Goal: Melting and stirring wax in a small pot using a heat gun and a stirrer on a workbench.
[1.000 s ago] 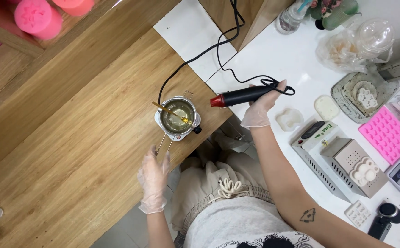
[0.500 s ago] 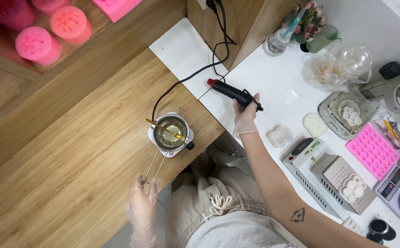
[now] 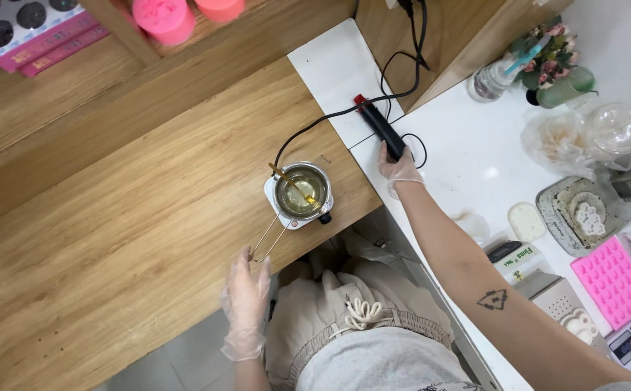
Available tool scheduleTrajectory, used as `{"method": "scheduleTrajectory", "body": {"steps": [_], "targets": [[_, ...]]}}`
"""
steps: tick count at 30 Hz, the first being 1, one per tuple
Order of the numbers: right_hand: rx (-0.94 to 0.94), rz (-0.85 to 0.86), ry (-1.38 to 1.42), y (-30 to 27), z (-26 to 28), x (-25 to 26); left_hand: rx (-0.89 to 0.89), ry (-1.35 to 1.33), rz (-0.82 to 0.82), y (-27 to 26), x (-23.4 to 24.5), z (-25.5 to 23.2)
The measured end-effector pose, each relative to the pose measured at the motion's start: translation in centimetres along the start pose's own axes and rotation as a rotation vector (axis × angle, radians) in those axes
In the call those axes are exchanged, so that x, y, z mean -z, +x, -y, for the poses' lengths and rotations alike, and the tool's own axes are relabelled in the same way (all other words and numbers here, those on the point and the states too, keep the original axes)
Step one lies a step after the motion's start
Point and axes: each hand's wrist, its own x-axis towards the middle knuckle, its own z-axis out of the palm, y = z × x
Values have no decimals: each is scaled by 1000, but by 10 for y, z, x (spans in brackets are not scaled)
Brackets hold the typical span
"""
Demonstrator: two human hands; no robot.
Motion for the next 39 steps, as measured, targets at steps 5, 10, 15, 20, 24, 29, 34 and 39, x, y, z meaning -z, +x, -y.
{"method": "scheduleTrajectory", "body": {"steps": [5,10,15,20,24,29,34,39], "targets": [[56,33,-350,-62,-25,12,-80,0,26,15,-5,-2],[907,438,-1594,-181,-119,45,-46,-35,250,37,-1,-9],[954,896,-2731,-159,-189,36,-139,-55,312,57,-13,-7],[1303,1098,-2617,-77,-205,46,-132,-52,424,66,-26,0],[1401,1305,-2352,-95,-187,35,-89,-144,408,60,-14,-9],[995,1184,-2535,-133,-133,43,-96,-159,452,70,-23,-1],[731,962,-2347,-172,-127,62,-156,-93,484,77,-16,3],[985,1028,-2295,-167,-117,70,-164,-68,506,85,-8,3]]}}
